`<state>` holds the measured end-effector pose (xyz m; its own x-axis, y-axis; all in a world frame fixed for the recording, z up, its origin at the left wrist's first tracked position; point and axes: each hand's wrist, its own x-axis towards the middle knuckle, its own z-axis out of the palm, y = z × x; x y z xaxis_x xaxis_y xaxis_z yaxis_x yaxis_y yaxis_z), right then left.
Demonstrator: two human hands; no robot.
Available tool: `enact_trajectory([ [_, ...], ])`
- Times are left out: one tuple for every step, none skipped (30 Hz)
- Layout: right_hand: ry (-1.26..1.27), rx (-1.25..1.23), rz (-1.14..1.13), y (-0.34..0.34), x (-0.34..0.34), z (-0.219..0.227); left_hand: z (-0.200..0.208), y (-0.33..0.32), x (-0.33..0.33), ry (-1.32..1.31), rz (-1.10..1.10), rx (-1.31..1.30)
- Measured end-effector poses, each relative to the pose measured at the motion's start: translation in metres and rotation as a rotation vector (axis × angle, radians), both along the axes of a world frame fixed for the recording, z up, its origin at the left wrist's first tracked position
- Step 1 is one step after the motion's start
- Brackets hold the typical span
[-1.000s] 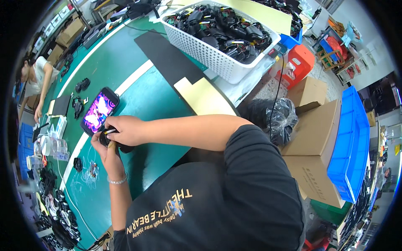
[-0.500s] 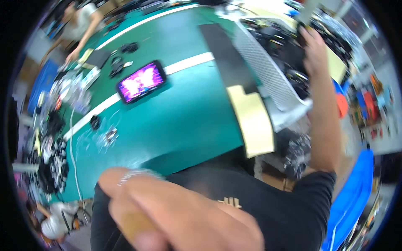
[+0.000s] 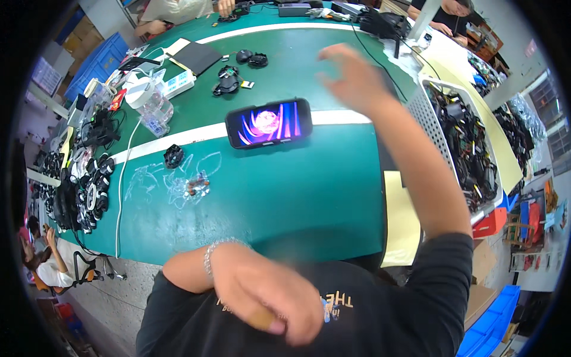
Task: The person assembles small electronic devices by inserting batteries and connecting wires to circuit boards. They handle multiple units one at a time, placing finished items into a white basket on the table.
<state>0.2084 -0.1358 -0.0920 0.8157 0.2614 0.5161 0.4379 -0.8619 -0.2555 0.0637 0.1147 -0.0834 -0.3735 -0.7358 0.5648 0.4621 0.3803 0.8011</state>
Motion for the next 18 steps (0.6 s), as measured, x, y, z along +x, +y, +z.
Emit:
enact_trajectory([
  [0.134, -0.103, 0.045, 0.032, 0.026, -0.014, -0.016, 0.014, 0.008, -0.024, 0.155, 0.142],
  [0.399, -0.198, 0.021, 0.065, 0.052, -0.015, -0.03, 0.022, 0.014, 0.04, 0.313, 0.299],
  [0.477, -0.301, 0.067, 0.084, 0.081, -0.028, -0.046, 0.027, 0.021, 0.102, 0.457, 0.443],
  [0.516, -0.326, 0.078, 0.11, 0.105, -0.035, -0.07, 0.028, 0.028, 0.16, 0.573, 0.489],
  [0.558, -0.355, 0.088, 0.135, 0.124, -0.04, -0.093, 0.028, 0.036, 0.224, 0.69, 0.529],
  [0.561, -0.415, 0.09, 0.156, 0.138, -0.044, -0.108, 0.03, 0.043, 0.263, 0.723, 0.564],
  [0.567, -0.48, 0.098, 0.176, 0.147, -0.045, -0.119, 0.031, 0.049, 0.309, 0.761, 0.598],
  [0.549, -0.524, 0.089, 0.189, 0.151, -0.047, -0.125, 0.031, 0.054, 0.355, 0.795, 0.629],
  [0.621, -0.636, 0.074, 0.202, 0.156, -0.049, -0.131, 0.031, 0.055, 0.363, 0.806, 0.622],
  [0.658, -0.64, 0.061, 0.206, 0.162, -0.055, -0.135, 0.028, 0.056, 0.369, 0.814, 0.614],
  [0.696, -0.643, 0.045, 0.206, 0.166, -0.06, -0.137, 0.027, 0.058, 0.373, 0.817, 0.606],
  [0.718, -0.611, 0.069, 0.2, 0.173, -0.061, -0.139, 0.027, 0.06, 0.415, 0.819, 0.634],
  [0.742, -0.574, 0.099, 0.191, 0.179, -0.062, -0.14, 0.029, 0.06, 0.46, 0.822, 0.67],
  [0.782, -0.456, 0.189, 0.176, 0.188, -0.06, -0.141, 0.029, 0.059, 0.503, 0.821, 0.706],
  [0.742, -0.299, 0.267, 0.144, 0.201, -0.07, -0.142, 0.024, 0.059, 0.566, 0.776, 0.683],
  [0.715, -0.106, 0.288, 0.137, 0.197, -0.06, -0.143, 0.025, 0.061, 0.639, 0.762, 0.664],
  [0.778, 0.111, 0.303, 0.129, 0.192, -0.05, -0.144, 0.024, 0.062, 0.711, 0.743, 0.644],
  [0.84, 0.305, 0.257, 0.128, 0.174, -0.028, -0.144, 0.025, 0.063, 0.743, 0.738, 0.637],
])
